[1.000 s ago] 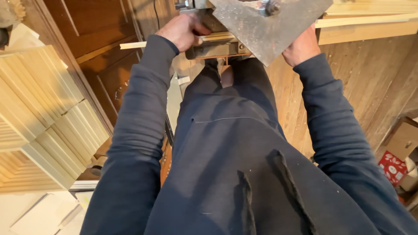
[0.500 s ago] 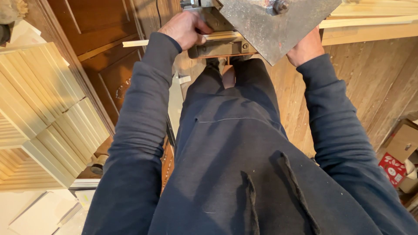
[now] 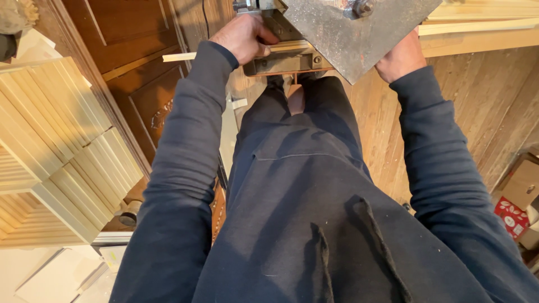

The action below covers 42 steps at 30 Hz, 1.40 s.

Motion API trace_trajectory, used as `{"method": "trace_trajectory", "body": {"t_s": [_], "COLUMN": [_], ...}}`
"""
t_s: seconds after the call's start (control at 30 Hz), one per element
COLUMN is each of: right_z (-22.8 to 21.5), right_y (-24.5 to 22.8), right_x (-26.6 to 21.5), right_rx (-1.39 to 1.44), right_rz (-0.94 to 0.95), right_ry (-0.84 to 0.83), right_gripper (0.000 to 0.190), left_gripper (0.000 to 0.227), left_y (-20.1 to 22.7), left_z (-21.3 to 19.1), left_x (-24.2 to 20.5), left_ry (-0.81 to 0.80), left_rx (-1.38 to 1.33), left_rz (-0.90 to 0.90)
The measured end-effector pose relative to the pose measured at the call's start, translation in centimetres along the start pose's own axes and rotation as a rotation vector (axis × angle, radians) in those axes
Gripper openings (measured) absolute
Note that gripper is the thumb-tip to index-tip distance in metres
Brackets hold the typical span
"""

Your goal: Assembling wooden frame pieces using a pneumatic corner joiner machine to create picture frames.

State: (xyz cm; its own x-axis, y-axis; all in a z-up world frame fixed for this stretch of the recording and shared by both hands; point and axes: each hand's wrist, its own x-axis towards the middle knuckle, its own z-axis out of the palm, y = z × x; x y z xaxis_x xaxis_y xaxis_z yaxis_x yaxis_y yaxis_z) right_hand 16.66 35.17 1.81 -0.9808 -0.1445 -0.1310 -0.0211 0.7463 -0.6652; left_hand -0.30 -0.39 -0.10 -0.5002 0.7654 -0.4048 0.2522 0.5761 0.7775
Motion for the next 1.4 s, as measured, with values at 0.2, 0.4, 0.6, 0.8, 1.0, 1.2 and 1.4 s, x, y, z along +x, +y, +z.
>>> {"method": "trace_trajectory", "body": {"t_s": [0.2, 0.4, 0.6, 0.8, 1.0, 1.2, 1.4], "right_z": [0.3, -0.1, -0.5, -0.7, -0.4, -1.1, -1.1], "right_y": [0.5, 0.5, 0.4, 0.2, 0.9, 0.3, 0.8], "right_x": [-0.1, 0.1, 0.1, 0.2, -0.1, 0.3, 0.2], "right_rx": [0.014, 0.030, 0.032, 0.097, 0.076, 0.079, 0.083], "right_rz": [-0.008, 0.027, 0.001, 0.049, -0.002, -0.003, -0.011], "right_ry": [0.026, 0.000, 0.008, 0.040, 0.088, 0.067, 0.066], "right_gripper": [0.029, 0.028, 0.030, 0.028, 0.030, 0.026, 0.025], "left_gripper": [0.033, 0.030, 0.029, 0.027, 0.027, 0.028, 0.030], "left_y": [0.8, 0.4, 1.2, 1.6, 0.2, 1.0, 0.3], "left_z": [-0.4, 0.0, -0.2, -0.3, 0.8, 0.5, 1.0], "left_x": [-0.2, 0.0, -0.1, -0.1, 0.5, 0.6, 0.9], "left_ry": [0.000, -0.044, -0.014, -0.046, -0.013, -0.039, -0.027], "left_rx": [-0.050, -0.085, -0.101, -0.117, -0.111, -0.089, -0.092], "left_rz": [0.036, -0.110, -0.084, -0.159, -0.090, -0.143, -0.116]}}
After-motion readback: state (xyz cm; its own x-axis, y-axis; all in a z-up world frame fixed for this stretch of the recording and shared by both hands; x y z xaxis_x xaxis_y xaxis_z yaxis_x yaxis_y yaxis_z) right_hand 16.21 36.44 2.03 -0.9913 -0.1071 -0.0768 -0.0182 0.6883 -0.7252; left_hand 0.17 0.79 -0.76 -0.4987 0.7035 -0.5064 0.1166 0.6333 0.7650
